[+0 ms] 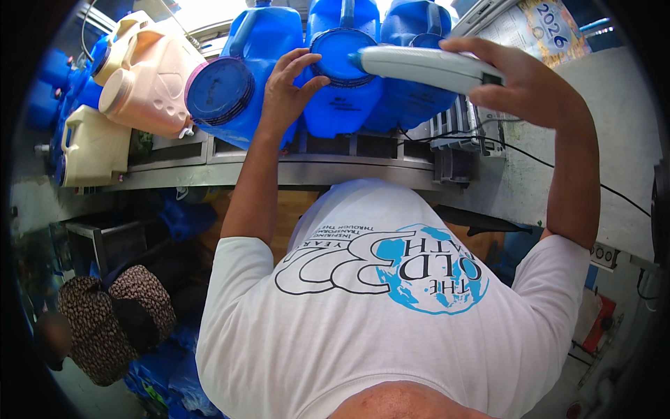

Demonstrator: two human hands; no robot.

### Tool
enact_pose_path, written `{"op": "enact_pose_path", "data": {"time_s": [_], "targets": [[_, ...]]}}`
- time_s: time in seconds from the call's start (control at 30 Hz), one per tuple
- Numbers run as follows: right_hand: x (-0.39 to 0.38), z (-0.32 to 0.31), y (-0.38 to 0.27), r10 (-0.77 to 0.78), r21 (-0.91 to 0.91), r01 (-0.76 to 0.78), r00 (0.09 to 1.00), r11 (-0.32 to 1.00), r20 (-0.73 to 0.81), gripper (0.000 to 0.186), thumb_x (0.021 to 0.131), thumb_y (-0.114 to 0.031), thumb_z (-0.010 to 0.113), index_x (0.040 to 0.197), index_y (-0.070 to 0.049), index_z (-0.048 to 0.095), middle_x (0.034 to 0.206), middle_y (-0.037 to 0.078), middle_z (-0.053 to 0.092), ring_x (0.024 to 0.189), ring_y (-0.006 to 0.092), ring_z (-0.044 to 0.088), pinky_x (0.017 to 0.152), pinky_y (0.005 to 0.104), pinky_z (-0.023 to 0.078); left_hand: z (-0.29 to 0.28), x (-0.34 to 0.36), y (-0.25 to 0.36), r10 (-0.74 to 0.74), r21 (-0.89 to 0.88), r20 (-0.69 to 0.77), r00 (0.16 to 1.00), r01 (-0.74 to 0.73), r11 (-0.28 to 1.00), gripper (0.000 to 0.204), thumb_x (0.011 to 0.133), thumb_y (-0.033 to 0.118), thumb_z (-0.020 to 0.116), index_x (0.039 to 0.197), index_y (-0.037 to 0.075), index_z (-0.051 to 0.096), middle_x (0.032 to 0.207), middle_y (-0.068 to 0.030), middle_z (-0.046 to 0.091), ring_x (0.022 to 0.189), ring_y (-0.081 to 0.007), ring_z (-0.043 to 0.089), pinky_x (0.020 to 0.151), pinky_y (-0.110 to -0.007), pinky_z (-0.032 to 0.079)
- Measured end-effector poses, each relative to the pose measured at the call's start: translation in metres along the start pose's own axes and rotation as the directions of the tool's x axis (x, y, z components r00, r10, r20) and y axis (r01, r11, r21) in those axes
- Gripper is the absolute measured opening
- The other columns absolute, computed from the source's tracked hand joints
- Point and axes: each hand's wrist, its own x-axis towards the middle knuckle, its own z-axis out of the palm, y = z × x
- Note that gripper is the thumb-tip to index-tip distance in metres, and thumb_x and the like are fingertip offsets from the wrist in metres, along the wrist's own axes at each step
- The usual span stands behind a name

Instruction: The person fills several blue plastic jerrycans with liquid from a spigot, then uses a handheld device to apply a seal or label to each container's cap. The person handles the containers one at a time, secures the caps, and places them on a metal rack.

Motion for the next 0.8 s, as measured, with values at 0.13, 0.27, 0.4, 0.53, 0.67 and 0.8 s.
{"op": "enact_pose_path", "data": {"time_s": [0.13, 0.27, 0.4, 0.53, 0.67, 0.8], "targets": [[-0.036, 0.008, 0.017, 0.103, 0.211, -0.108, 0.994, 0.971, 0.034, 0.073, 0.074, -0.028, 0.064, 0.142, -0.008, 0.048, 0.109, 0.015, 0.063, 0.093, 0.0242, 0.062, 0.086, 0.0353, 0.049, -0.001, 0.001, 0.0, 0.02, 0.036, -0.007, 1.0, -0.02, 0.999, 0.043, 0.074, 0.027, 0.084, 0.112, 0.015, 0.07, 0.122, -0.0134, 0.062, 0.11, -0.0308, 0.063, 0.087, -0.039, 0.054], [-0.056, 0.046, 0.031, 0.113, 0.314, -0.092, 0.992, 0.945, -0.05, 0.07, 0.076, -0.023, 0.062, 0.143, -0.009, 0.046, 0.115, 0.013, 0.062, 0.095, 0.0208, 0.059, 0.089, 0.0349, 0.047, -0.001, 0.003, -0.001, 0.019, 0.031, -0.023, 1.0, -0.018, 0.999, 0.039, 0.073, 0.027, 0.084, 0.108, 0.015, 0.072, 0.119, -0.0135, 0.064, 0.108, -0.0306, 0.064, 0.085, -0.039, 0.055], [-0.065, 0.098, 0.032, 0.131, 0.498, -0.086, 0.99, 0.863, -0.056, 0.069, 0.079, -0.021, 0.064, 0.144, -0.009, 0.045, 0.117, 0.012, 0.062, 0.097, 0.0188, 0.059, 0.09, 0.0337, 0.046, 0.0, 0.003, -0.002, 0.028, 0.036, -0.035, 0.999, -0.026, 0.999, 0.037, 0.073, 0.027, 0.085, 0.105, 0.014, 0.072, 0.117, -0.0132, 0.065, 0.106, -0.0301, 0.065, 0.084, -0.039, 0.055], [-0.066, 0.143, 0.03, 0.094, 0.626, -0.001, 0.989, 0.78, -0.116, 0.068, 0.08, -0.021, 0.065, 0.144, -0.008, 0.044, 0.116, 0.011, 0.062, 0.098, 0.0179, 0.059, 0.09, 0.0331, 0.047, 0.001, 0.003, -0.002, 0.029, 0.016, -0.038, 0.999, -0.028, 0.999, 0.038, 0.071, 0.027, 0.086, 0.104, 0.014, 0.072, 0.116, -0.0125, 0.064, 0.105, -0.0294, 0.065, 0.084, -0.039, 0.055], [-0.073, 0.156, 0.032, 0.127, 0.697, 0.01, 0.981, 0.717, -0.145, 0.067, 0.082, -0.02, 0.065, 0.143, -0.007, 0.044, 0.122, 0.011, 0.06, 0.101, 0.0179, 0.058, 0.093, 0.0327, 0.046, 0.003, 0.002, 0.001, 0.023, 0.073, -0.029, 0.999, -0.021, 0.997, 0.04, 0.07, 0.029, 0.086, 0.105, 0.014, 0.072, 0.118, -0.0124, 0.064, 0.107, -0.0292, 0.064, 0.085, -0.038, 0.055], [-0.077, 0.165, 0.026, 0.149, 0.724, 0.021, 0.974, 0.69, -0.17, 0.067, 0.081, -0.019, 0.065, 0.144, -0.006, 0.044, 0.126, 0.011, 0.057, 0.107, 0.0181, 0.056, 0.097, 0.0327, 0.043, 0.004, -0.001, 0.003, 0.045, 0.088, -0.006, 0.999, -0.045, 0.995, 0.067, 0.065, 0.033, 0.089, 0.124, 0.015, 0.063, 0.13, -0.0141, 0.057, 0.116, -0.0305, 0.059, 0.092, -0.041, 0.053]]}}
